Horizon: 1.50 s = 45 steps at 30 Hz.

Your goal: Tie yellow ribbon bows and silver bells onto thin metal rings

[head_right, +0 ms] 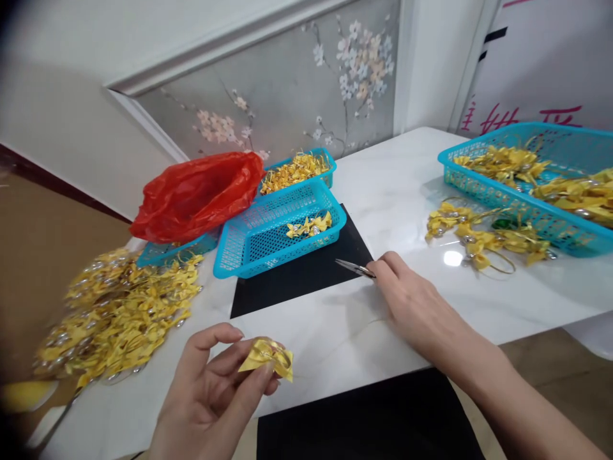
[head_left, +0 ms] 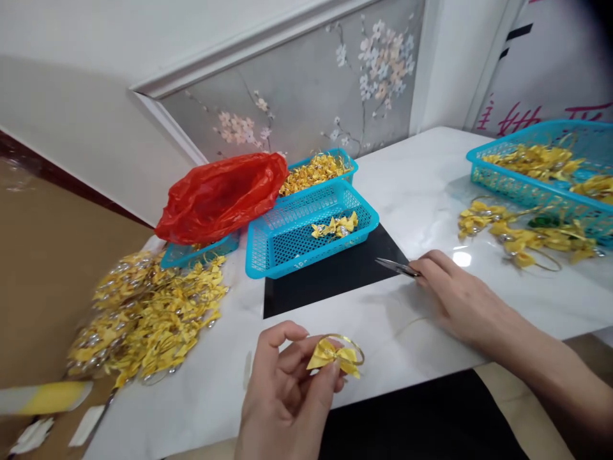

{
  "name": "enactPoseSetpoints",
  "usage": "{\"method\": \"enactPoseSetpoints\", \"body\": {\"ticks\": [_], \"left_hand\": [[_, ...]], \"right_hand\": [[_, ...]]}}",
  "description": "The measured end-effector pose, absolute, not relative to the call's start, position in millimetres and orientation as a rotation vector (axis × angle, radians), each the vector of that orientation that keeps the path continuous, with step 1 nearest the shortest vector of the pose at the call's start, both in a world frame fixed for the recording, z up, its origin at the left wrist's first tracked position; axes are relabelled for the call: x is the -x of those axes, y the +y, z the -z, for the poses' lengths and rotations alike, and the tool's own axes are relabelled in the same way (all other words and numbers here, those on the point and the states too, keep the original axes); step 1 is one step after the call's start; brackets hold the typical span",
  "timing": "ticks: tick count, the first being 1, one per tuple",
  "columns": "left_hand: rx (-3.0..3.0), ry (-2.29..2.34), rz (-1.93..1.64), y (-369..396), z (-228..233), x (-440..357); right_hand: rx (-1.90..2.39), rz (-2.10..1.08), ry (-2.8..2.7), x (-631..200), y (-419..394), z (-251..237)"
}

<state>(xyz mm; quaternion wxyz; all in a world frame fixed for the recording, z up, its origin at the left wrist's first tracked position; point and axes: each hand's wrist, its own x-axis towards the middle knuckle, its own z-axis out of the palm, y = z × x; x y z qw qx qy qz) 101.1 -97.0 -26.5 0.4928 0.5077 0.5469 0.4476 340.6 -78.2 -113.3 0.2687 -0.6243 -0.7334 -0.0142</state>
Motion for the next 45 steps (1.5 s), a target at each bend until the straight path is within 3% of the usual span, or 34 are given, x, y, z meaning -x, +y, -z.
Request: {"method": "enactPoseSetpoints", "body": {"ticks": [7,10,17,24,45], "left_hand": [[-1.414,1.302,-1.084,-98,26,-97],[-1.372,1.352,-1.063,-98,27,-96],[-1.159,1.380,-1.088,-100,27,-101],[-1.193,1.344,-1.071,-98,28,-100],[-1.231,1.229,-1.024,-94,26,-96]], "right_hand": [[1.189,-0.713,-1.817,-311,-99,86],[1.080,-0.876,-1.775,-303,-99,90],[1.033,-0.602,-1.842,-299,-97,102],[1.025,-0.522,-1.899,-294,-95,97],[0.969,-0.660,-1.863,-286,-90,89]]}}
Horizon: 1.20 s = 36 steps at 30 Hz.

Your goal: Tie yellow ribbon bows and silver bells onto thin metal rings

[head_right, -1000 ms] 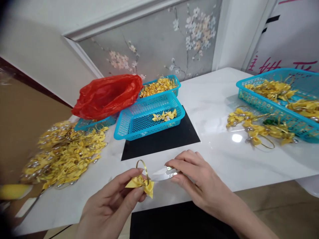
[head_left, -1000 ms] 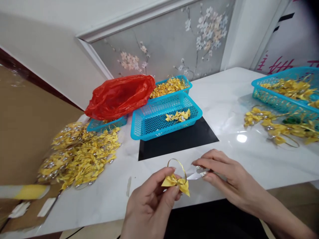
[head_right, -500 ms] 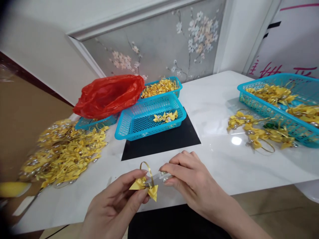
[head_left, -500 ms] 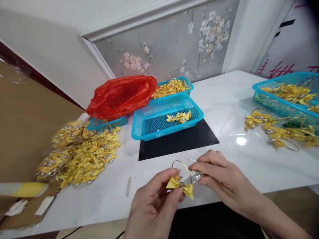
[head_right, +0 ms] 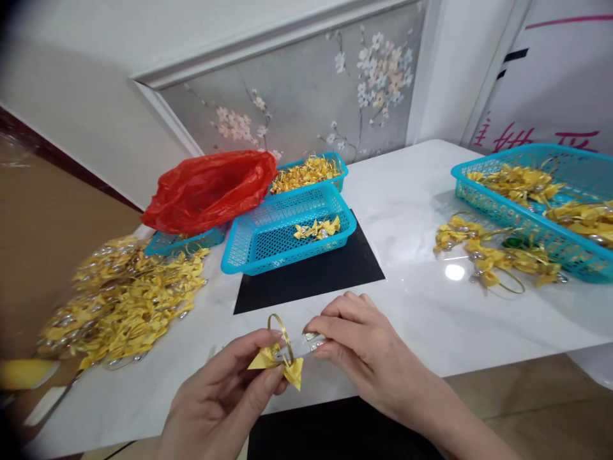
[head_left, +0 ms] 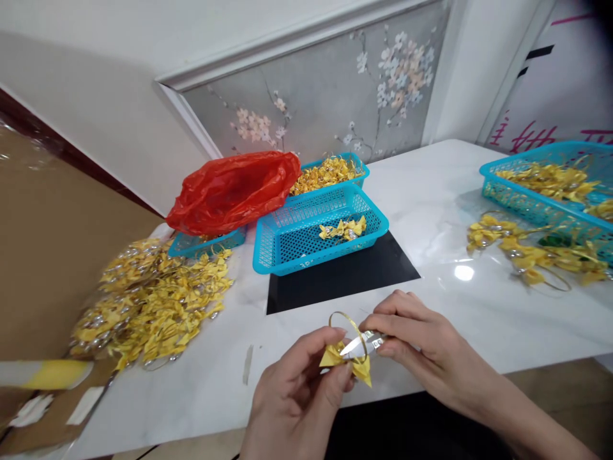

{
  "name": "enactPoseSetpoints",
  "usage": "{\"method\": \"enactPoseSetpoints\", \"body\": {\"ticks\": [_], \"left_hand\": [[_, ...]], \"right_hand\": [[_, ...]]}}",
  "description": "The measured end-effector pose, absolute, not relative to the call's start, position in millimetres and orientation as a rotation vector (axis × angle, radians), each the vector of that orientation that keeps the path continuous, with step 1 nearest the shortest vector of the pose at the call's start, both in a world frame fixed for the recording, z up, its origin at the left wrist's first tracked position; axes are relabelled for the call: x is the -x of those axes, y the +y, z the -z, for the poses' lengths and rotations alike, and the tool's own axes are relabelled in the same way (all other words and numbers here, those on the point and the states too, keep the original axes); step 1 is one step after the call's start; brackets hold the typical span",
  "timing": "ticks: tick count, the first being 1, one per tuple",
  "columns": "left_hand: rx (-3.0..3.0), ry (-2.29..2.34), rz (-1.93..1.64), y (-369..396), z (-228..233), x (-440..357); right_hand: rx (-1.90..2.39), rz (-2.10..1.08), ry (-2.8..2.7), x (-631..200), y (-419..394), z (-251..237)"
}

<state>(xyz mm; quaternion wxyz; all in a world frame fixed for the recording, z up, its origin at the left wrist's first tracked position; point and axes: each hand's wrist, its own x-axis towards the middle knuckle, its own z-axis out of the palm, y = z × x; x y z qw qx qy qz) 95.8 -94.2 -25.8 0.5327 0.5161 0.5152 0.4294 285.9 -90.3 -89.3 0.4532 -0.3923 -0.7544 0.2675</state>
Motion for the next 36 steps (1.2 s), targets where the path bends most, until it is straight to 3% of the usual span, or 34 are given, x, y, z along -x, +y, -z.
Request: {"method": "enactPoseSetpoints", "body": {"ticks": [27,36], "left_hand": [[-1.103,1.285,-1.082,-98,24,-100],[-1.180,1.357,-1.134,-94,24,-89]], "right_hand": [[0.947,-0.706,-1.785,-285,-90,89],[1.724,-0.010,-1.754,-347,-72,130]]}}
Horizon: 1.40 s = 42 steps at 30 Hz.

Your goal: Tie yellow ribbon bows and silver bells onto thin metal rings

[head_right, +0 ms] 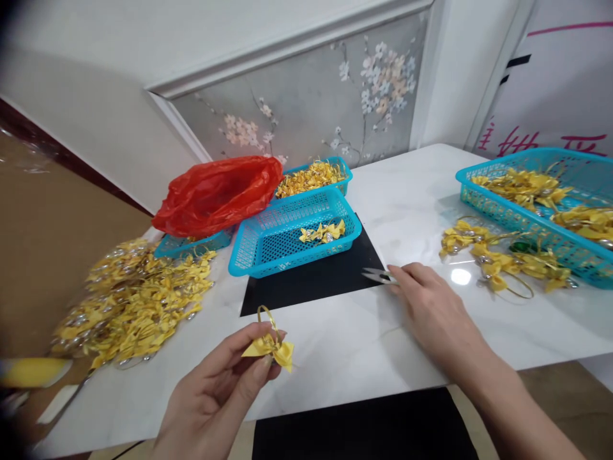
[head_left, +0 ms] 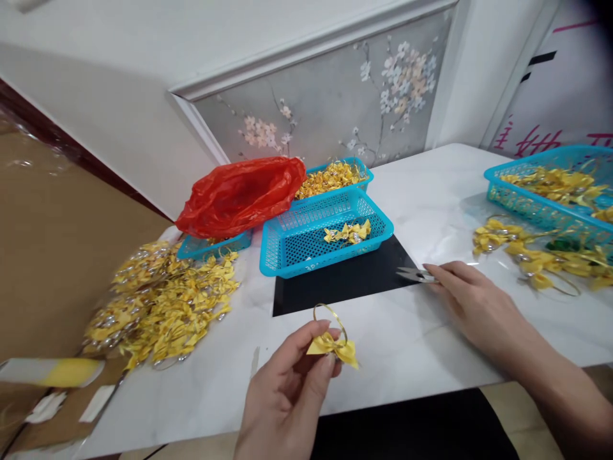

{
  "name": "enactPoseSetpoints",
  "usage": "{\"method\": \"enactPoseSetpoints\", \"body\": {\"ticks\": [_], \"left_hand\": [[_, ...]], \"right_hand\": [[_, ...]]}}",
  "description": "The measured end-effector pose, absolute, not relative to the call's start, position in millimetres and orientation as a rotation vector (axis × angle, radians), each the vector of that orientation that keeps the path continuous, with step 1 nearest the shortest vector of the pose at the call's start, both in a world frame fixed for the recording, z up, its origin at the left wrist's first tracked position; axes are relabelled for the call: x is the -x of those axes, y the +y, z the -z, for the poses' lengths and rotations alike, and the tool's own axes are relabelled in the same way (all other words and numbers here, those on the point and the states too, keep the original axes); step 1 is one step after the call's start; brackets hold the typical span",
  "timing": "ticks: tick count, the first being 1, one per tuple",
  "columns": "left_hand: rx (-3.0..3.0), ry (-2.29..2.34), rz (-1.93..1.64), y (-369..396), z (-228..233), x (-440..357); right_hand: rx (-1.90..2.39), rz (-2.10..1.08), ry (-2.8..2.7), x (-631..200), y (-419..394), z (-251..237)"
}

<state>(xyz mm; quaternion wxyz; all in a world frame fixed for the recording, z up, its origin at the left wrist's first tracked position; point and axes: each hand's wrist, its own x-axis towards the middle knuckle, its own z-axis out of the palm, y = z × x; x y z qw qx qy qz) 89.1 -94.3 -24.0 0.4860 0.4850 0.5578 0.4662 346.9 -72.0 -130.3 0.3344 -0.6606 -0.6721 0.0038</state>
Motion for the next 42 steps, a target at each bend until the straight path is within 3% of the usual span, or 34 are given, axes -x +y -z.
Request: {"method": "enactPoseSetpoints", "body": {"ticks": [6,14,17,20,26,32,37,42], "left_hand": [[-1.175,1.333,-1.173,-95,23,-89],[-1.027,1.304,-1.155,-88,22,-85],[-0.763,1.169,-1.010,-85,18,-83],[-0.486,0.976,-0.907,-84,18,-80],[-0.352,0.772,-0.888,-87,25,-77],[-0.674,1.020,-0.910,-93,29,-78],[-1.283,1.347,-1.283,-100,25,-74],[-1.601,1.324,-1.315,-103,21,-78]], "right_hand": [[1.767,0.100,-1.649,-354,-67,138],[1.505,0.143,-1.196,-341,-99,79],[1.173,-0.213,-1.588,-310,-108,63],[0.976,-0.645,-1.635,-278,-106,58],[0.812,-0.821,-1.675,-253,-90,51],[0.851,-0.863,-1.705,-248,-88,39],[0.936,-0.876,-1.678,-244,-90,36],[0.905,-0.874,-1.692,-238,-92,39]]}}
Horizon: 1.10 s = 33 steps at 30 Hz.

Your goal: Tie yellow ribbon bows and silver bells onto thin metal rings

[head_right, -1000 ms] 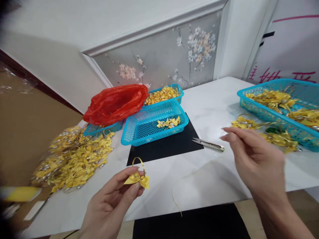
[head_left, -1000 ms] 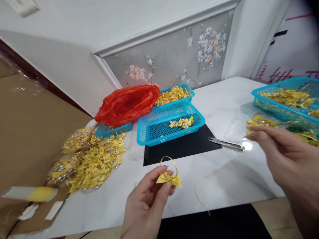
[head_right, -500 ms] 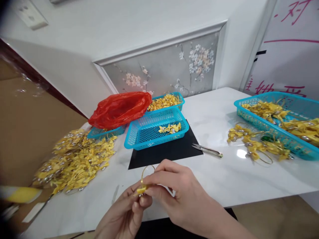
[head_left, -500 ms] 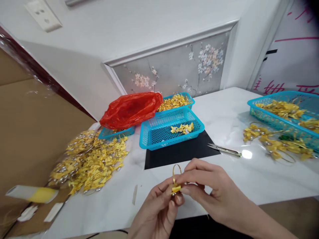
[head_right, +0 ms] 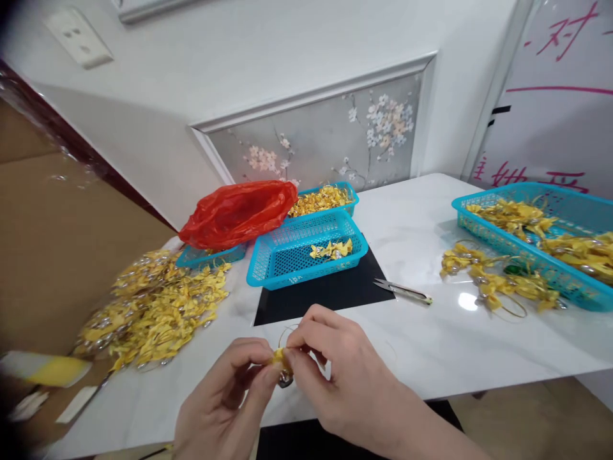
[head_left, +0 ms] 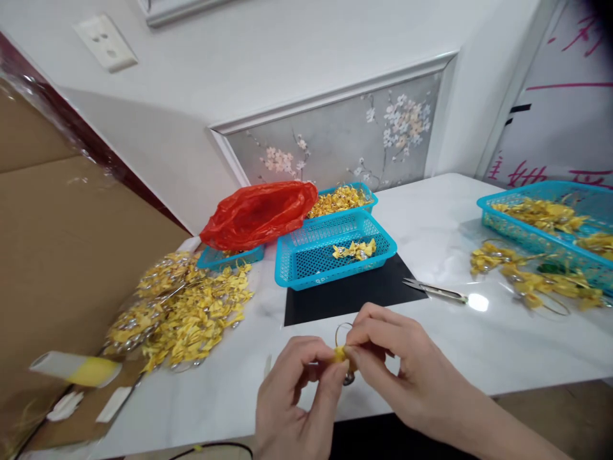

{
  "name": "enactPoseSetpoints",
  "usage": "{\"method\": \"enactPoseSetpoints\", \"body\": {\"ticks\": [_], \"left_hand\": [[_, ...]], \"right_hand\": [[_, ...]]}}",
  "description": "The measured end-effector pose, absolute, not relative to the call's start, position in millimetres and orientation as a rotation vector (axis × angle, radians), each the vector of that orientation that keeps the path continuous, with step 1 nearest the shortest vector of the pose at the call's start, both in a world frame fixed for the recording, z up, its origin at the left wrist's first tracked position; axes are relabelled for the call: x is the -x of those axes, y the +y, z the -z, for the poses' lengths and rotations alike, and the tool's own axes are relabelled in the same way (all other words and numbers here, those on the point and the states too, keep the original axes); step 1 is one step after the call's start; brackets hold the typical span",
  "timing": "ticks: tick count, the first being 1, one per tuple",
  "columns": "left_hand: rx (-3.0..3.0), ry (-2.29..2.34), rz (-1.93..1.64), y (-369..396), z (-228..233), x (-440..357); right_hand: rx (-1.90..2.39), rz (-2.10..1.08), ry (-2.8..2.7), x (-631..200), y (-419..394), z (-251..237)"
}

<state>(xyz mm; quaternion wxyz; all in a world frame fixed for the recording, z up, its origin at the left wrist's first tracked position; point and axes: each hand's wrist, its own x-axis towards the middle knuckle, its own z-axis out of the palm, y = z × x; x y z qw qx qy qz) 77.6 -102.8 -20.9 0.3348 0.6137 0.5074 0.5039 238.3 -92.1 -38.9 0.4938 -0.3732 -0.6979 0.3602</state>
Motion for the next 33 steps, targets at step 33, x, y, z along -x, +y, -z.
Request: {"method": "enactPoseSetpoints", "body": {"ticks": [33], "left_hand": [[-0.544,0.811,-0.830,-97,31,-87]], "right_hand": [[0.788,-0.749,-1.423,-215,-98,60]]}}
